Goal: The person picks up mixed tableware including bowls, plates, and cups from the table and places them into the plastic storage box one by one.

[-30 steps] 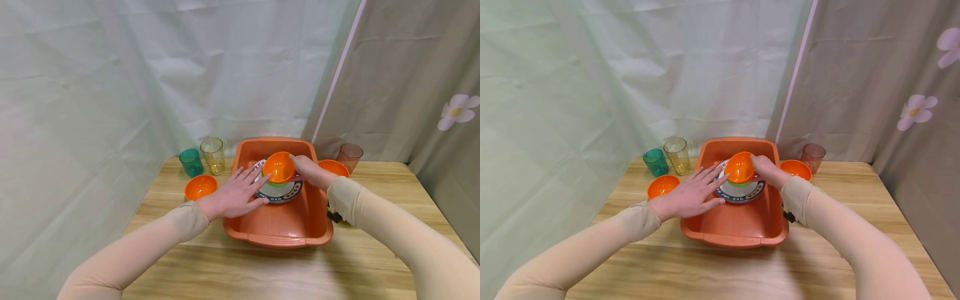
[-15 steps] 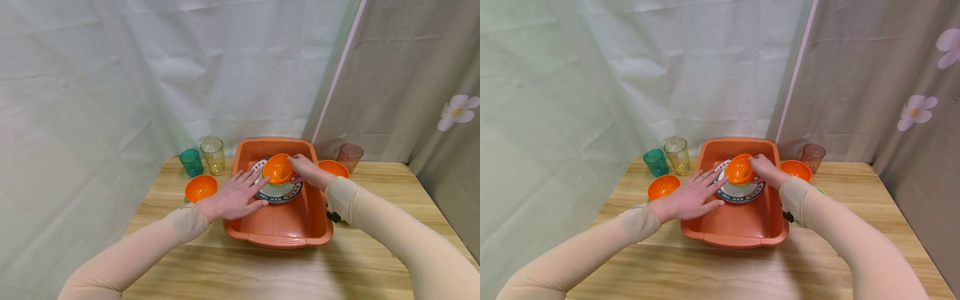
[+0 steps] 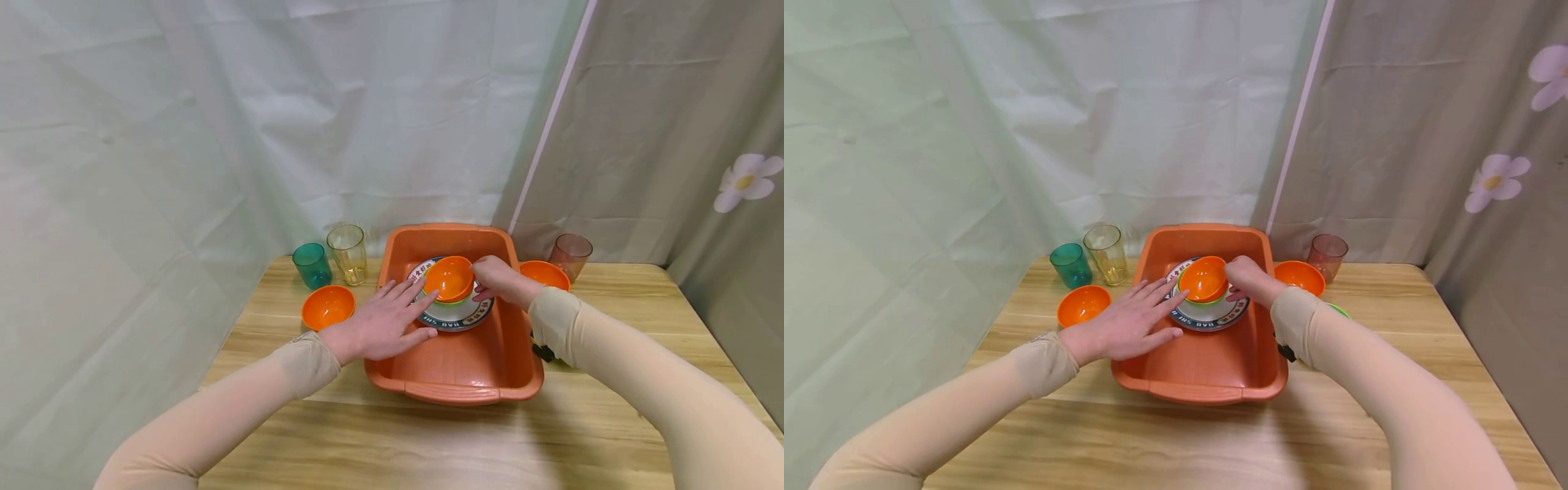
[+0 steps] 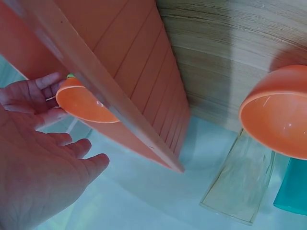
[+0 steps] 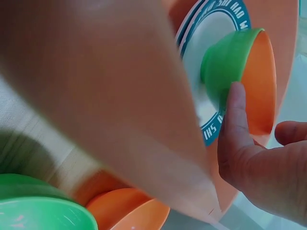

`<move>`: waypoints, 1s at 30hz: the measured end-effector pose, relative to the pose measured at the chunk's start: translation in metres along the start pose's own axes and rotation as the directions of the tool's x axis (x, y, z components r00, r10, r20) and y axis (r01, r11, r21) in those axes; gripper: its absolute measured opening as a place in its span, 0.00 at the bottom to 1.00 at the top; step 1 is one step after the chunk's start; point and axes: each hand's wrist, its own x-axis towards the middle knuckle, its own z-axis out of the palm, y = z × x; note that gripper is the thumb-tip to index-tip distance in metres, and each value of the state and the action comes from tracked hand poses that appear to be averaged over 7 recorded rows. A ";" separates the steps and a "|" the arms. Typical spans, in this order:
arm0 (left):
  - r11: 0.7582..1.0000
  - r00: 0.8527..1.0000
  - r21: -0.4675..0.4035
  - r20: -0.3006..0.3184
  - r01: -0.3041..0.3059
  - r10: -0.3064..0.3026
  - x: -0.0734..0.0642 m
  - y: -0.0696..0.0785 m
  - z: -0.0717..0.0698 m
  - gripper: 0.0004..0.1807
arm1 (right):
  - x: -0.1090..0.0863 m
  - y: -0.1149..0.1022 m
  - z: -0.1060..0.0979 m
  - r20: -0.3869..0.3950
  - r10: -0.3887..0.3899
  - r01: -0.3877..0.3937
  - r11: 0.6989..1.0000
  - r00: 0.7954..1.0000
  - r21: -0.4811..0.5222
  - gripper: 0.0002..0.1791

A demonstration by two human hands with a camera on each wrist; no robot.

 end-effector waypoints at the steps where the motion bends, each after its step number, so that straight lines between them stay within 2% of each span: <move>1: 1.000 1.000 0.002 0.001 0.000 0.000 0.000 0.000 0.000 0.43 | 0.000 0.000 0.000 0.002 -0.005 0.005 1.000 1.000 -0.003 0.19; 7: 1.000 1.000 0.005 0.008 0.006 -0.006 0.001 0.000 0.001 0.43 | 0.000 -0.001 0.000 0.008 0.000 0.000 0.999 1.000 -0.054 0.30; 13: 1.000 1.000 0.006 0.005 0.005 -0.005 0.000 0.001 0.001 0.43 | 0.000 -0.003 0.000 0.038 0.064 -0.059 0.992 0.997 -0.108 0.32; 18: 1.000 1.000 -0.006 -0.008 0.006 -0.006 -0.001 -0.001 0.001 0.44 | -0.007 -0.008 -0.002 0.038 0.041 -0.037 0.994 0.998 -0.106 0.38; 22: 1.000 0.999 0.000 -0.028 0.026 -0.026 -0.002 -0.005 0.001 0.44 | -0.015 -0.011 -0.007 0.047 0.006 0.001 0.989 0.999 -0.151 0.41; 26: 0.999 0.998 -0.003 -0.045 0.048 -0.048 -0.005 -0.007 -0.001 0.43 | -0.029 -0.014 -0.013 0.073 -0.051 0.067 0.966 0.996 -0.250 0.42; 30: 0.996 0.995 -0.033 -0.047 0.082 -0.084 -0.008 -0.009 -0.002 0.43 | -0.043 -0.013 -0.014 0.096 -0.192 0.214 0.903 0.977 -0.374 0.42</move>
